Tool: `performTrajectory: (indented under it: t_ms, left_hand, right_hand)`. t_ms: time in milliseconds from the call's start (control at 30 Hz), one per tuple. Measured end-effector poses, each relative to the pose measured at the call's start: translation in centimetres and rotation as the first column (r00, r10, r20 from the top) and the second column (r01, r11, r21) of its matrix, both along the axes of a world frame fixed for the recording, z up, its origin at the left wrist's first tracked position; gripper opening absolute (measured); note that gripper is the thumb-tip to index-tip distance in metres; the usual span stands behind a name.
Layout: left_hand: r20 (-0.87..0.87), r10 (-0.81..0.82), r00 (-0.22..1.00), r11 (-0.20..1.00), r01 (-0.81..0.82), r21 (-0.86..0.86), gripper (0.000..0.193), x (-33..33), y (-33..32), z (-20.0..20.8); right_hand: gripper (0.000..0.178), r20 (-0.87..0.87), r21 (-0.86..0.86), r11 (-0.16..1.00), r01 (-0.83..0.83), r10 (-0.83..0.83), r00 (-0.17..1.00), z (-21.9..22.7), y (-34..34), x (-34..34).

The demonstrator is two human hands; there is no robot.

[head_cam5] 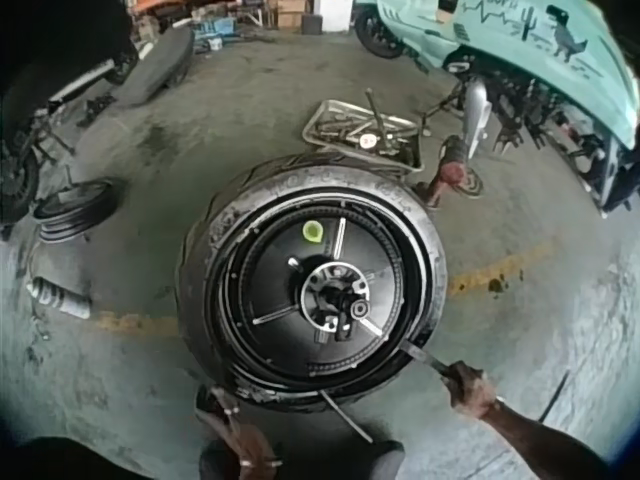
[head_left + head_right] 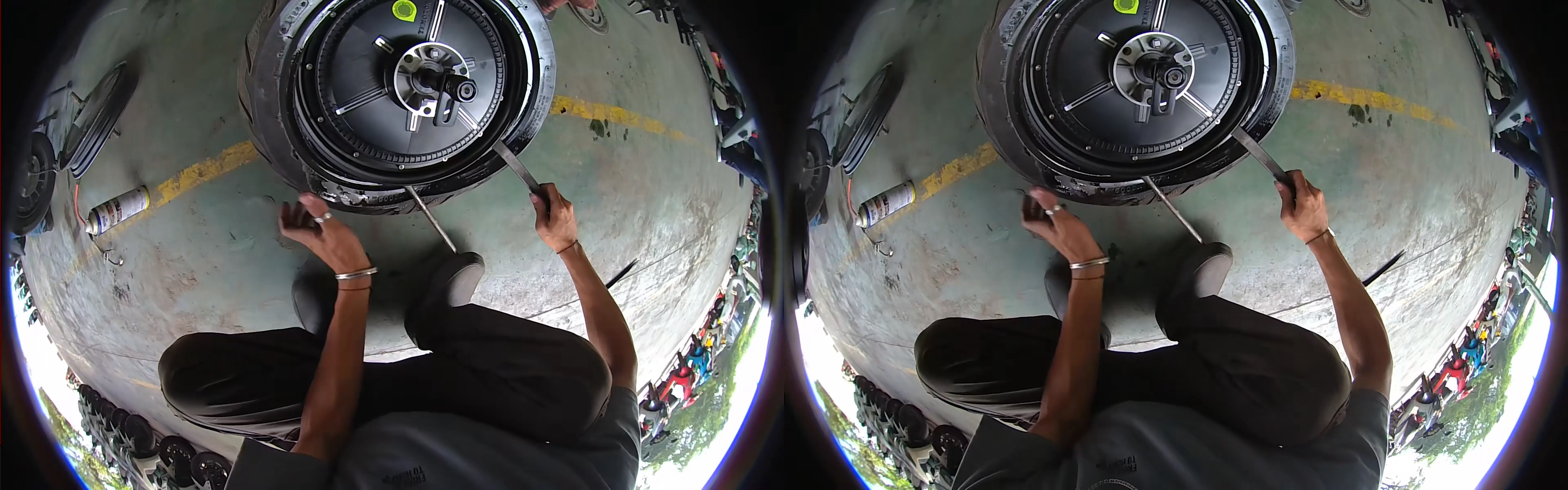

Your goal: The person sprays a lubricant onto the inside of a scooter tire and the rim of an electric motor wheel, then mounts the tire onto the wheel rim using tire levers.

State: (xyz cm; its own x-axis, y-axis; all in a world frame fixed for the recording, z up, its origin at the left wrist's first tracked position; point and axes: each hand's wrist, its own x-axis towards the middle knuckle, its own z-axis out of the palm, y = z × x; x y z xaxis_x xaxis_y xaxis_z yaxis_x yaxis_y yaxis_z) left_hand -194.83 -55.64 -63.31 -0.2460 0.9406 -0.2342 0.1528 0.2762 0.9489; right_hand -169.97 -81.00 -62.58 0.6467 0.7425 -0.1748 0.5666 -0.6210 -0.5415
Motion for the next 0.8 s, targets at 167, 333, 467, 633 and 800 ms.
performTrajectory:
  t_ms: [167, 333, 467, 633, 800]
  left_hand:
    - [0.368, -0.301, 0.88, 0.749, 0.457, -0.48, 0.068, 3.1, -14.6, -6.0]
    - [0.388, -0.248, 0.888, 0.848, 0.392, -0.355, 0.062, 6.8, -13.6, -8.5]
    - [0.462, 0.129, 0.877, 0.728, 0.233, -0.645, 0.065, 8.0, -13.7, -6.4]
    - [0.492, 0.061, 0.869, 0.876, 0.189, -0.443, 0.067, 7.7, -14.5, -10.3]
    - [0.395, -0.019, 0.918, 0.859, 0.218, -0.464, 0.055, 7.3, -13.6, -7.7]
  right_hand:
    - [0.01, 0.028, -0.006, 1.0, -0.015, 0.015, 1.0, -1.1, 0.0, -0.2]
    - [0.011, 0.127, 0.035, 0.997, -0.064, 0.059, 0.99, -1.1, 0.1, 0.1]
    - [0.014, 0.163, 0.021, 0.998, -0.066, 0.062, 0.985, -1.5, -0.6, 0.4]
    - [0.016, 0.159, 0.035, 0.998, -0.046, 0.039, 0.986, -1.5, -0.5, -0.8]
    - [0.015, 0.11, 0.034, 0.999, -0.023, 0.019, 0.994, -1.5, -0.6, -1.1]
